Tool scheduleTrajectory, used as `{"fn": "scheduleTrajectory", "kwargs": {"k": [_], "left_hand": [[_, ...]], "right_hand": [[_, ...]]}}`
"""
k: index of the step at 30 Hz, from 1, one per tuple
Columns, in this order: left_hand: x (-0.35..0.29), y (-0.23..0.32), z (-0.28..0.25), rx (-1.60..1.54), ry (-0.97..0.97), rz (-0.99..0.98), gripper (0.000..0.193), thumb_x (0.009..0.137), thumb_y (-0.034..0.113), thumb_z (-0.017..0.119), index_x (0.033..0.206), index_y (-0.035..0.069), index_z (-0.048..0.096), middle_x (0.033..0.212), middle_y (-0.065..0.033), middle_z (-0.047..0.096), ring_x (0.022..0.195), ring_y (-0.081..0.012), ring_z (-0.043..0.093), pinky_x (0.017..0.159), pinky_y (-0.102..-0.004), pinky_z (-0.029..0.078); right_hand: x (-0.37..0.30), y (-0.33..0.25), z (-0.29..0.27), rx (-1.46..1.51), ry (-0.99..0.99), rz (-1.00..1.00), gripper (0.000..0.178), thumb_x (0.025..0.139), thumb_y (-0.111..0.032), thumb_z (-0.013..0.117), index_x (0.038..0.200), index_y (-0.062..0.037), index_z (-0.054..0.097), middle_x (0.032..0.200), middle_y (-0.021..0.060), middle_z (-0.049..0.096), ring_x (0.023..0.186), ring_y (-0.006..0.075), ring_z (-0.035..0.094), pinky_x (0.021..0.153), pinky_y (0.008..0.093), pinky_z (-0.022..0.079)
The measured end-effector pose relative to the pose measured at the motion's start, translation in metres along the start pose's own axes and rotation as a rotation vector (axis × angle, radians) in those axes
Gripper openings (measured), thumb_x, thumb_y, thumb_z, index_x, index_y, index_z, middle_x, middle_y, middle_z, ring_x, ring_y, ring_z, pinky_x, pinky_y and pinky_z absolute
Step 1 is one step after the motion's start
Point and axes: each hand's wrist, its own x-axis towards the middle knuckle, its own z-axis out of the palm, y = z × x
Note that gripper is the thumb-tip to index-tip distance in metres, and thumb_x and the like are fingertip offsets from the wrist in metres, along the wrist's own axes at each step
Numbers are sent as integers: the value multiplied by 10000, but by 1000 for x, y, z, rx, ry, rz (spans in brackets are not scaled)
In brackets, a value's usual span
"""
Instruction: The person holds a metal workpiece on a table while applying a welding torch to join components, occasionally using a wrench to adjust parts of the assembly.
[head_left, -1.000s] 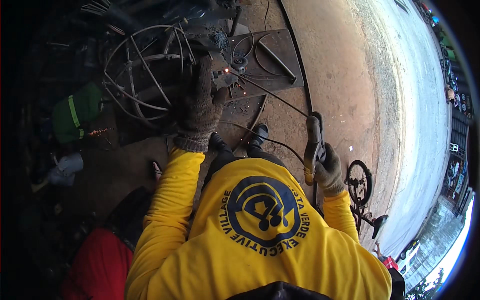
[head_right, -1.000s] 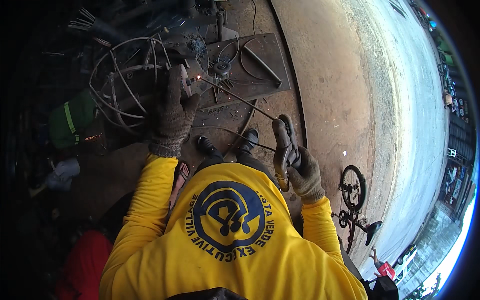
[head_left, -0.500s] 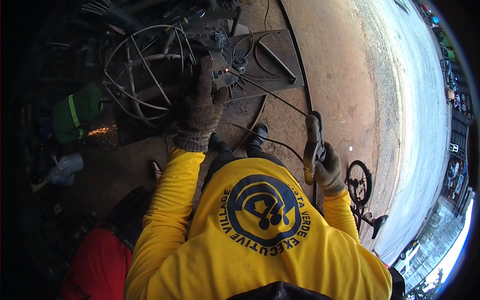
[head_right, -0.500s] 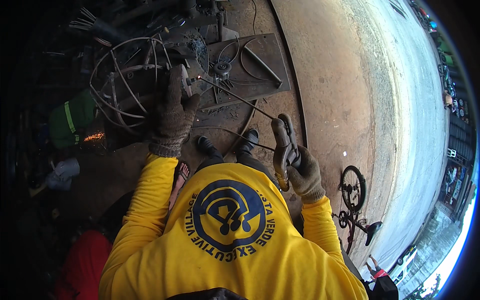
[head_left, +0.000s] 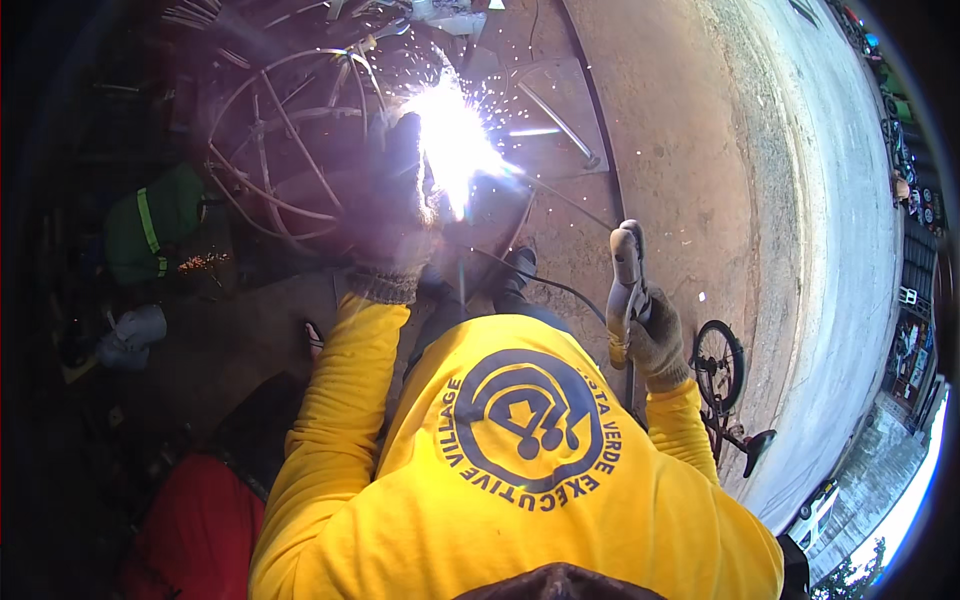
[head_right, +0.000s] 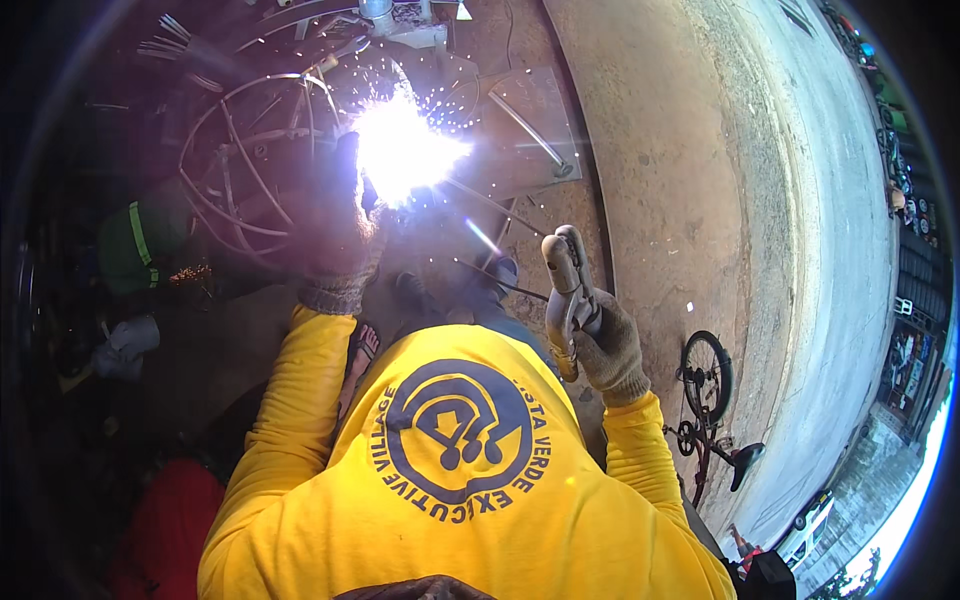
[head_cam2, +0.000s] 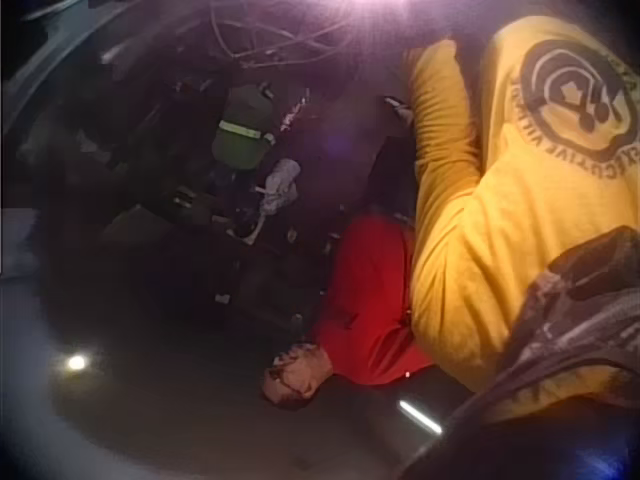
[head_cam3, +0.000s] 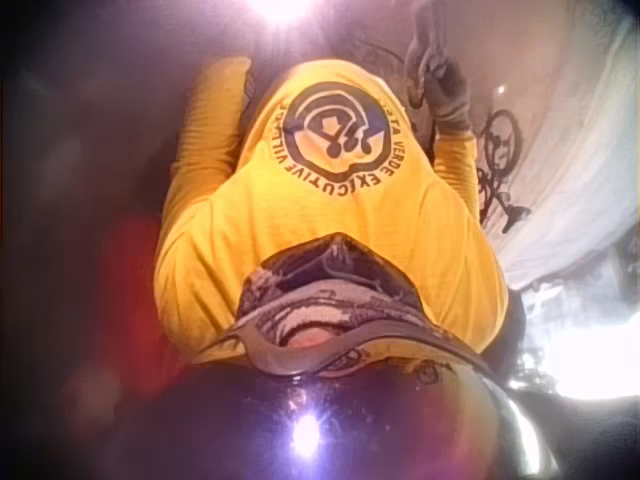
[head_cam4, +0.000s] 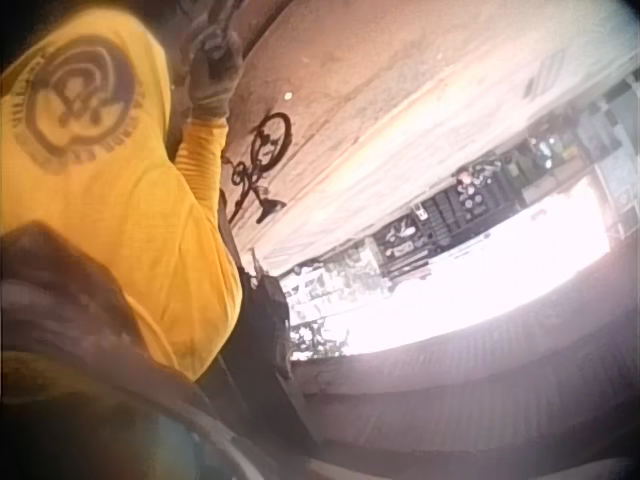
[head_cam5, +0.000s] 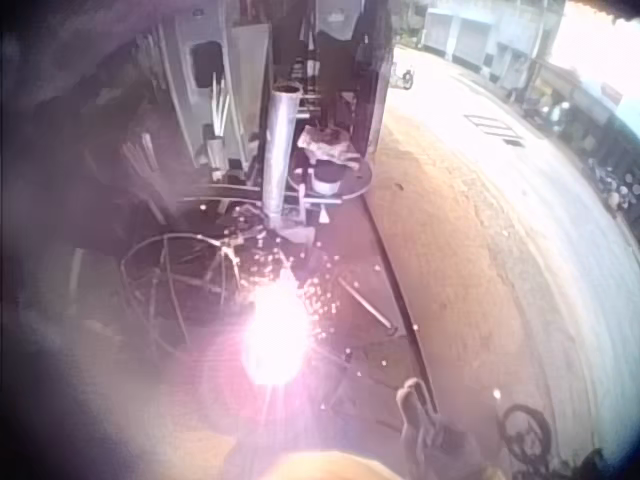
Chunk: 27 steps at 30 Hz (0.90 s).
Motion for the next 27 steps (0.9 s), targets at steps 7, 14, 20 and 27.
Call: {"fn": "scheduleTrajectory", "kwargs": {"k": [7, 14, 20, 27], "left_hand": [[5, 4, -2, -148, -9, -66, 784, 833, 213, 803, 1513, 65, 441, 1388, -218, 584, 1233, -418, 590, 1040, -473, 500], [-2, -5, 7, -85, 2, -30, 753, 860, 218, 787, 1504, 31, 444, 1429, -215, 567, 1288, -406, 575, 1078, -457, 487], [-2, -6, 8, -39, 7, -16, 750, 867, 228, 784, 1507, 38, 442, 1440, -213, 561, 1292, -403, 575, 1085, -459, 484], [-4, -5, 6, -16, -27, -56, 772, 869, 237, 781, 1526, 53, 421, 1457, -211, 547, 1318, -409, 554, 1108, -475, 463]], "right_hand": [[2, -19, 1, -223, 72, 73, 600, 790, -260, 741, 1285, 48, 601, 1079, 123, 702, 996, 204, 662, 918, 343, 517], [1, -18, 4, -216, 41, 48, 587, 797, -259, 768, 1274, 45, 614, 1074, 132, 710, 992, 211, 668, 912, 345, 519], [2, -21, 5, -244, 24, 51, 600, 804, -290, 785, 1278, 35, 616, 1069, 148, 710, 983, 219, 675, 908, 348, 520], [5, -22, 7, -265, 23, 47, 602, 804, -298, 773, 1279, 36, 615, 1067, 147, 709, 980, 227, 678, 906, 351, 523]]}}
